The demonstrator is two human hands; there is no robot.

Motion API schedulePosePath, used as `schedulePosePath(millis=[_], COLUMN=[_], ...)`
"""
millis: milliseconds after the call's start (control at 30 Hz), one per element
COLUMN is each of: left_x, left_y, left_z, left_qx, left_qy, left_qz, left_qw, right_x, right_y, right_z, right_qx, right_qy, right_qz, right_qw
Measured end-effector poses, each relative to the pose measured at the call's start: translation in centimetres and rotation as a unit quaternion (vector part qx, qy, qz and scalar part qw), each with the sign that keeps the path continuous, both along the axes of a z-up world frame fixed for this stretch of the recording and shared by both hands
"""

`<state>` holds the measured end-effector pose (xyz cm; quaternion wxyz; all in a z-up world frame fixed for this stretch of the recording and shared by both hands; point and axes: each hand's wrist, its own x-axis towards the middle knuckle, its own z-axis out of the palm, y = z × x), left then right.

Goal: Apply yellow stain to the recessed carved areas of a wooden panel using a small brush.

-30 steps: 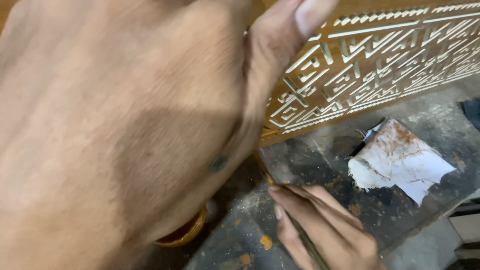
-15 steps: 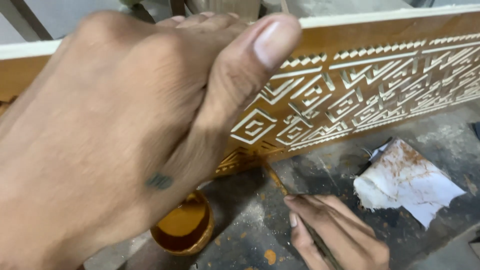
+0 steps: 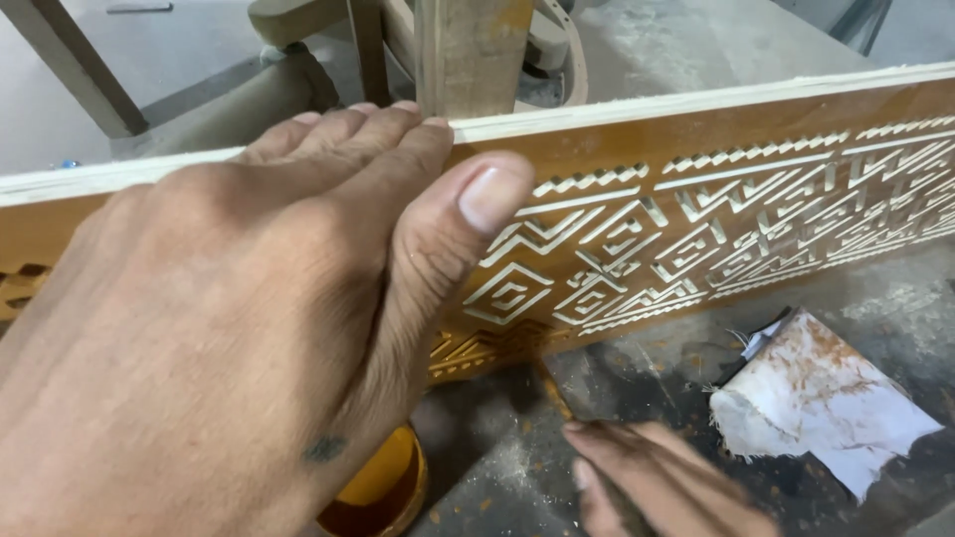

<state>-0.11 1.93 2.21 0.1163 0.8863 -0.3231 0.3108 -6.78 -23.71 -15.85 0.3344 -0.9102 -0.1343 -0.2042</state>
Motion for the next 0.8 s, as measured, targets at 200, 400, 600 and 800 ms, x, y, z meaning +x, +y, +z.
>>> schedulePosePath(millis=[200,400,600,800], left_x=[-0.6,-1.1,-0.9,-1.0], left_y=[0.1,0.3,0.5,0.6], left_z=[0.0,-0.2,-0.6,-1.0], left_qx=[-0.027,-0.079,-0.092,-0.086], left_qy=[-0.015,-0.006,0.014,-0.03], left_qz=[0.008,0.0,-0.008,-0.017], left_qw=[0.999,0.997,0.996,0.996], right_x=[2.7,3.1,5.5,5.1], right_y=[-14.9,-1.4,6.3,2.4], right_z=[-0.2,9.4,9.7,9.2], right_qx=[-0.165,-0.105,-0.072,-0.112], right_qy=[0.272,0.071,0.073,0.318], right_qz=[0.173,0.329,0.446,0.119], right_qw=[0.932,0.936,0.889,0.934])
